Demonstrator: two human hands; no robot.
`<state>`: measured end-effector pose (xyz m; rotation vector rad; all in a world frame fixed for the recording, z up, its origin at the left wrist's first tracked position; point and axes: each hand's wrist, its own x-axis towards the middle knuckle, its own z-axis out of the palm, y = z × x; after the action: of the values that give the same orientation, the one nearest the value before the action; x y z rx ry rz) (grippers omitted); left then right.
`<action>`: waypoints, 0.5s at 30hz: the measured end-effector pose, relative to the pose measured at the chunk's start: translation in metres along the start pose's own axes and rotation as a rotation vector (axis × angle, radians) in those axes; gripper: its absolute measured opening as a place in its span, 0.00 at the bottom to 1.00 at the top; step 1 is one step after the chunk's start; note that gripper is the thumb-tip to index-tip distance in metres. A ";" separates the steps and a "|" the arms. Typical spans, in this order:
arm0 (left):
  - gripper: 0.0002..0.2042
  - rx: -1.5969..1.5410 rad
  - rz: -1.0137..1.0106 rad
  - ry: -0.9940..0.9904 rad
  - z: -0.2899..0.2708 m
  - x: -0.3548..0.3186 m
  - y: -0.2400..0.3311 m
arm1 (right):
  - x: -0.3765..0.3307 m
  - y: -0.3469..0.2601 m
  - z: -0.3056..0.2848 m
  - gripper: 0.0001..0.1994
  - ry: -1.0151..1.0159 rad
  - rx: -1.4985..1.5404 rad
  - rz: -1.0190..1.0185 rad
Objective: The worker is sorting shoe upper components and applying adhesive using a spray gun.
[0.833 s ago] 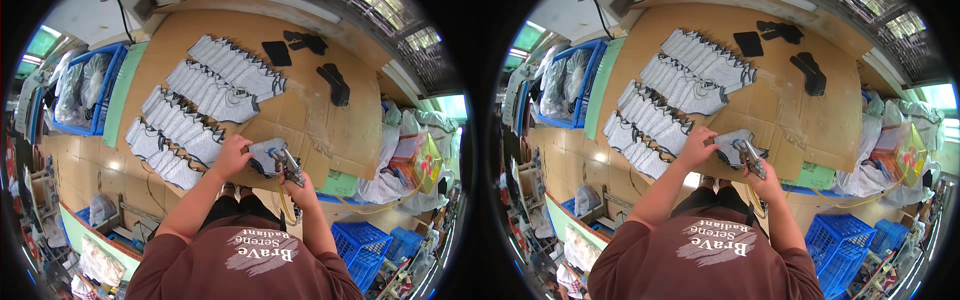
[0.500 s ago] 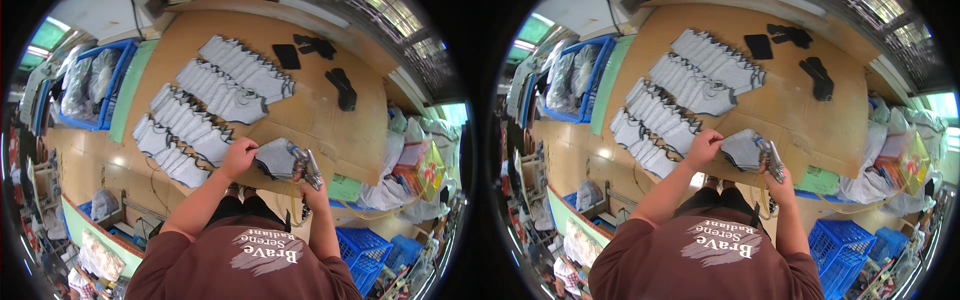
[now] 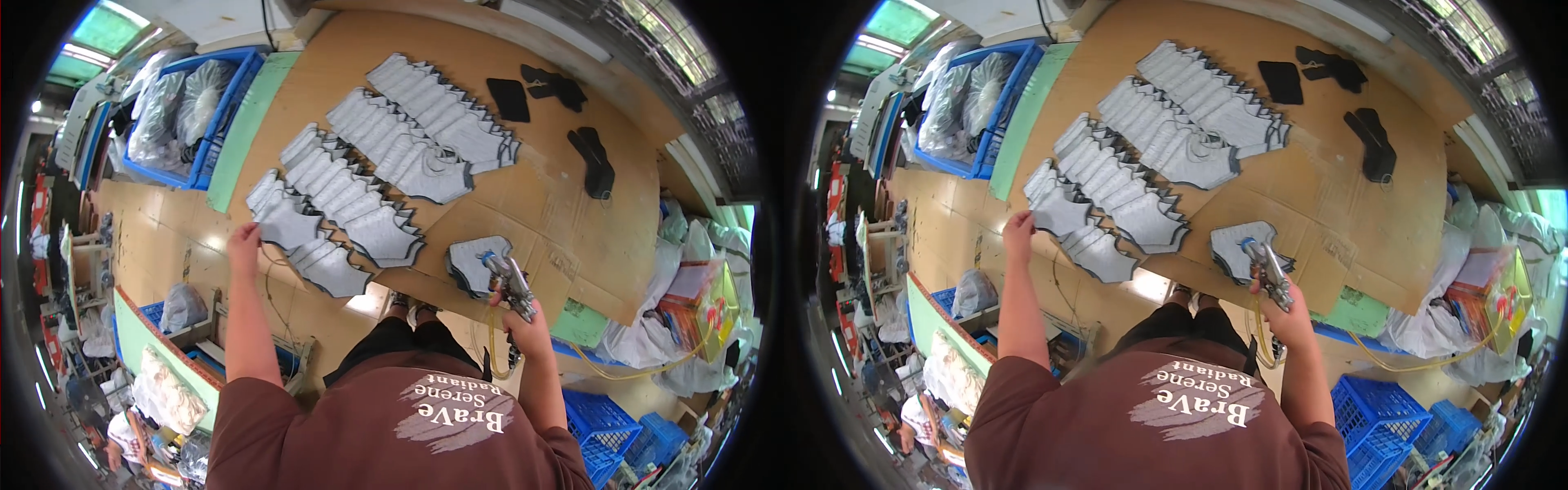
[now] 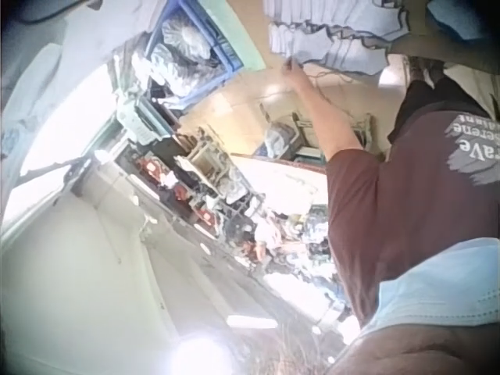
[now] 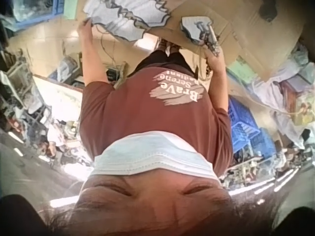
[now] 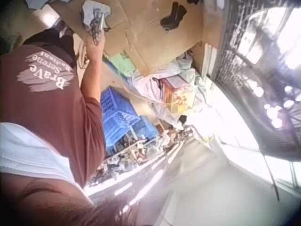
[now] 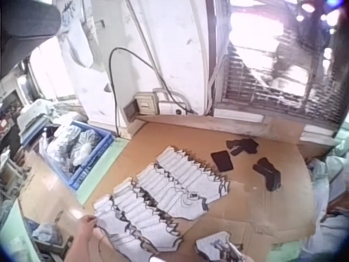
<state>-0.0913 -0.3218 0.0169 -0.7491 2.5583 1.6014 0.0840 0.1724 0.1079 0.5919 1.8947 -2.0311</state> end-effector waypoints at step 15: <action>0.15 0.094 0.686 -0.677 0.233 -0.162 0.094 | 0.002 -0.009 0.013 0.14 -0.052 -0.024 0.056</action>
<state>-0.0387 -0.0279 0.0313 0.6603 2.4081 1.4655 0.0768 0.1605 0.1148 0.5734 1.8493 -1.9672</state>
